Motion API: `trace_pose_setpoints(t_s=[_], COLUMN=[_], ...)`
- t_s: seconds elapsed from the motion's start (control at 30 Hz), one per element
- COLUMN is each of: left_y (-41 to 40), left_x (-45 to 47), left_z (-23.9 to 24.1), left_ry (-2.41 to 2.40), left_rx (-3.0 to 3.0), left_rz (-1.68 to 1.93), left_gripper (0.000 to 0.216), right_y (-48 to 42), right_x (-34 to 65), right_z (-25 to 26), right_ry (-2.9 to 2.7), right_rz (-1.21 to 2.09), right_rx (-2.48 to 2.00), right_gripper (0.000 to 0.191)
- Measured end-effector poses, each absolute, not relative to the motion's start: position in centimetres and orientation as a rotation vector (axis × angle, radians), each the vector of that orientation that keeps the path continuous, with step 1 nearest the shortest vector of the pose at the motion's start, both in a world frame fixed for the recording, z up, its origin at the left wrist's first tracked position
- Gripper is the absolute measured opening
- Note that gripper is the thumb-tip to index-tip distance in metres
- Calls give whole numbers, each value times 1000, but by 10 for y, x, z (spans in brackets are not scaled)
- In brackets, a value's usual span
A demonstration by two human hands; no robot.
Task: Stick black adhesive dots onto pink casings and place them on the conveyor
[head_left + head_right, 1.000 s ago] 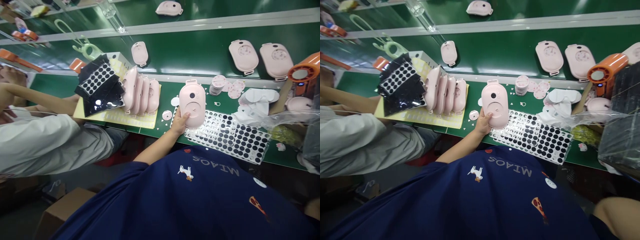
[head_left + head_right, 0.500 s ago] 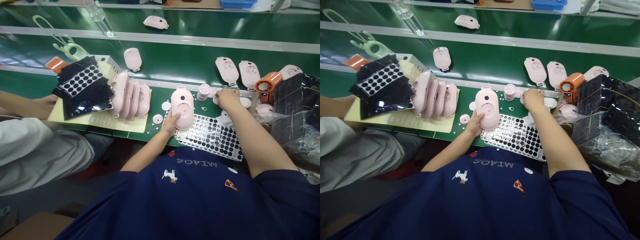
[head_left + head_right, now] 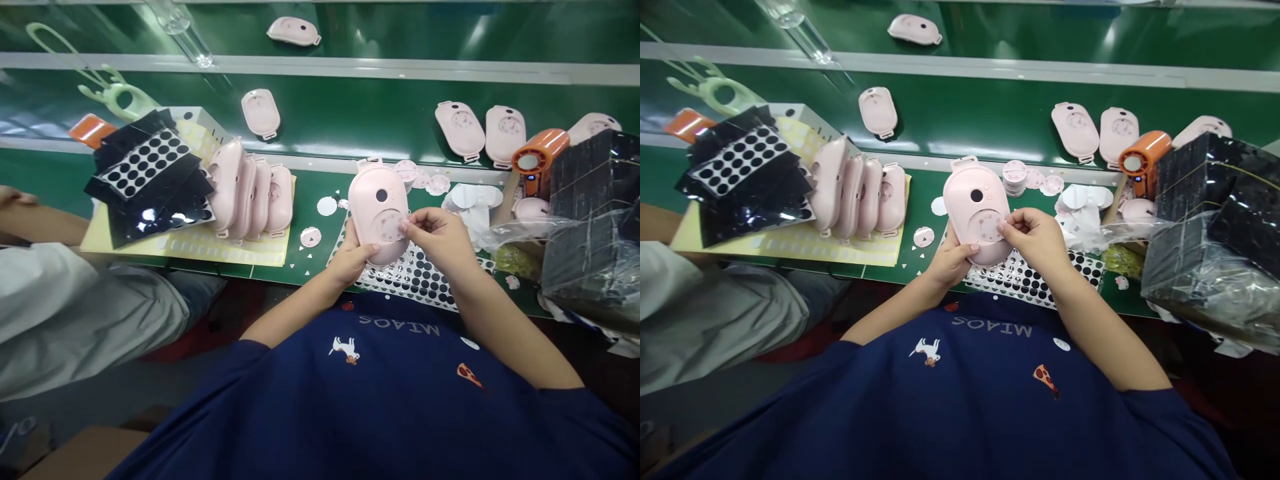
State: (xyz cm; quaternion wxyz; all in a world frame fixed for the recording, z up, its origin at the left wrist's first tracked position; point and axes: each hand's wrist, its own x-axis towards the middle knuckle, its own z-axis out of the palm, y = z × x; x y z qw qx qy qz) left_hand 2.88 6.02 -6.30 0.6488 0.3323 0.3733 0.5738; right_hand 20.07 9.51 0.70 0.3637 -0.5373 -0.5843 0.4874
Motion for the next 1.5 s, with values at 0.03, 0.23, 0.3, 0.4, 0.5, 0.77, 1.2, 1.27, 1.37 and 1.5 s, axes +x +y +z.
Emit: trace_pose_setpoints(t_s=[0.03,0.23,0.3,0.4,0.5,0.77,1.2,1.27,1.37,1.5], left_y=[58,54,57,61,62,60,55,53,52,52], left_x=[32,41,41,38,37,28,28,26,23,21], left_z=[-62,-59,-59,-55,-48,-40,-47,-45,-43,-47], left_ry=[843,848,834,862,867,828,885,914,938,970], left_rx=[776,817,777,713,682,564,632,642,684,754], left_rz=[1306,1324,1334,1313,1240,1226,1055,1069,1071,1056], left_gripper=[99,98,94,86,74,70,63,63,67,71], right_y=[93,84,82,84,87,66,59,60,64,70], right_x=[199,208,213,218,216,220,246,248,253,251], right_z=[6,12,19,30,28,2,-12,-13,-18,-23], right_ry=[-1533,-1740,-1811,-2115,-2411,-2533,-2758,-2745,-2714,-2558], right_rz=[1151,775,713,492,113,-150,-11,31,151,243], right_rx=[-1395,-1228,-1153,-1041,-896,-842,-697,-700,-671,-720], right_gripper=[31,13,6,13,17,22,49,51,50,34])
